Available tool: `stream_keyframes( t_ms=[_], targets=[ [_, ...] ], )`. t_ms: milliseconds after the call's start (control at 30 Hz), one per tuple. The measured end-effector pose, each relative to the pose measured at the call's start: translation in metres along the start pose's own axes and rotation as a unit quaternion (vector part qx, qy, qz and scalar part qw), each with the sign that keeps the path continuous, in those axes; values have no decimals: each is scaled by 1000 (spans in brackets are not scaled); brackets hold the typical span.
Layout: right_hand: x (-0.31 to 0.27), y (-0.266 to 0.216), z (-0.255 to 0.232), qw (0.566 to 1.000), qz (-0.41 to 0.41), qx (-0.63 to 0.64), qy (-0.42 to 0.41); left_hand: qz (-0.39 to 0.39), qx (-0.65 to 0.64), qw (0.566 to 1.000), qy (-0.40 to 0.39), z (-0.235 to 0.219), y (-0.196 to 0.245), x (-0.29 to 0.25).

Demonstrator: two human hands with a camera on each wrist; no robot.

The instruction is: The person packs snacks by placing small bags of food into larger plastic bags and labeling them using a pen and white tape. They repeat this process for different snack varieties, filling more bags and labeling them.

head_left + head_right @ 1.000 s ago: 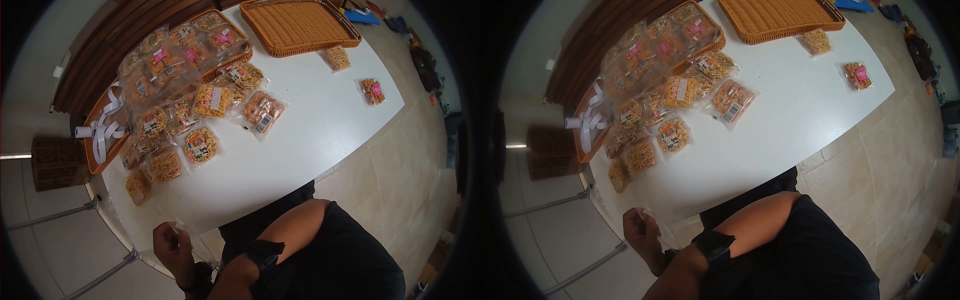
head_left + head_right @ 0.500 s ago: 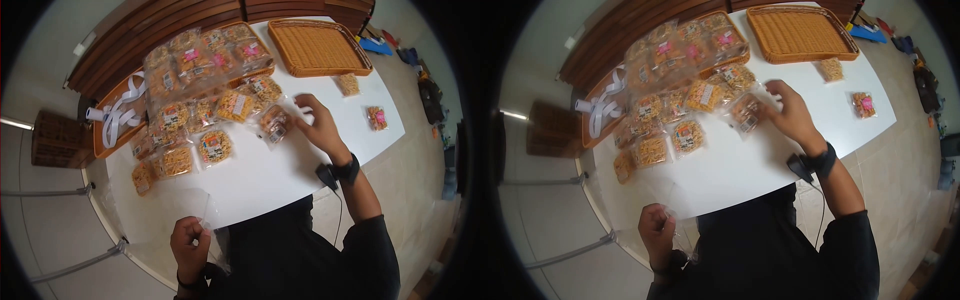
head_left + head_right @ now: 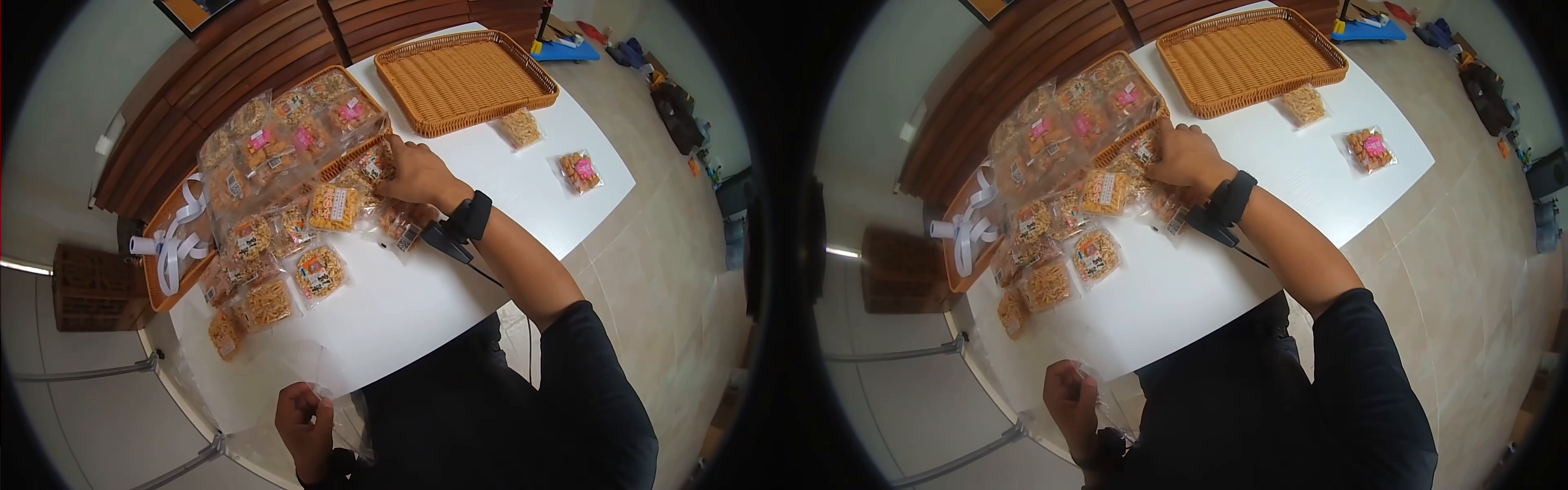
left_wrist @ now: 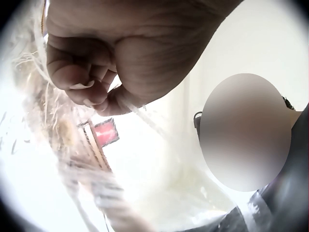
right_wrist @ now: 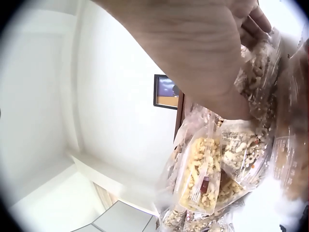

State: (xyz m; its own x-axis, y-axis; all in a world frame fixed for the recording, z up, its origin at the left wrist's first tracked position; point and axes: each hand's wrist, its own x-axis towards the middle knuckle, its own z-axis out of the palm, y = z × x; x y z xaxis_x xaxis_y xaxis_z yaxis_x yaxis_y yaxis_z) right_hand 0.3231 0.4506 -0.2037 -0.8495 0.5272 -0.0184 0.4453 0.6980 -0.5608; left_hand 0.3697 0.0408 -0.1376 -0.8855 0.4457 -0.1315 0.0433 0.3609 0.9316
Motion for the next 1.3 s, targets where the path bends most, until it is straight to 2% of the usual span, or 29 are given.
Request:
stream_keyframes(
  t_ms=[133, 167, 400, 500, 600, 733, 767, 867, 900, 1000, 1067, 1167, 1300],
  targets=[
    [-14, 11, -12, 1000, 18, 15, 18, 6, -9, 1000, -3, 0, -2, 2],
    [-21, 18, -17, 998, -1, 57, 33, 7, -11, 1000, -2, 0, -1, 2],
    [-103, 74, -86, 987, 75, 82, 113, 1, -4, 1000, 1, -2, -1, 3],
    [-123, 97, -97, 983, 126, -25, 129, 1, 15, 1000, -10, 0, -4, 5],
    [-125, 115, -83, 980, 148, -91, 101, 17, 21, 999, -34, 3, -5, 7],
    [-117, 114, -65, 971, 91, -167, 147, 38, 41, 998, -31, 1, -6, 1],
    [-116, 109, -64, 969, 109, -184, 124, 30, 39, 998, -26, 0, -5, -1],
    [-109, 74, -56, 940, -16, -234, 250, 14, 31, 999, -15, -1, -4, -5],
    [-100, 70, -54, 940, -78, -206, 260, 14, 31, 999, -15, -1, -5, -6],
    [-77, 34, -43, 980, -126, -103, 118, 26, 38, 999, -21, 1, -7, -6],
    [-57, 8, -32, 976, -196, -60, 67, 35, 42, 998, -24, 2, -5, -6],
    [-26, -20, -12, 977, -208, -54, -4, 40, 44, 998, -19, 2, -1, -9],
    [-8, -27, 18, 988, -146, -20, -38, 51, 44, 998, -15, -2, -2, -13]
  ],
)
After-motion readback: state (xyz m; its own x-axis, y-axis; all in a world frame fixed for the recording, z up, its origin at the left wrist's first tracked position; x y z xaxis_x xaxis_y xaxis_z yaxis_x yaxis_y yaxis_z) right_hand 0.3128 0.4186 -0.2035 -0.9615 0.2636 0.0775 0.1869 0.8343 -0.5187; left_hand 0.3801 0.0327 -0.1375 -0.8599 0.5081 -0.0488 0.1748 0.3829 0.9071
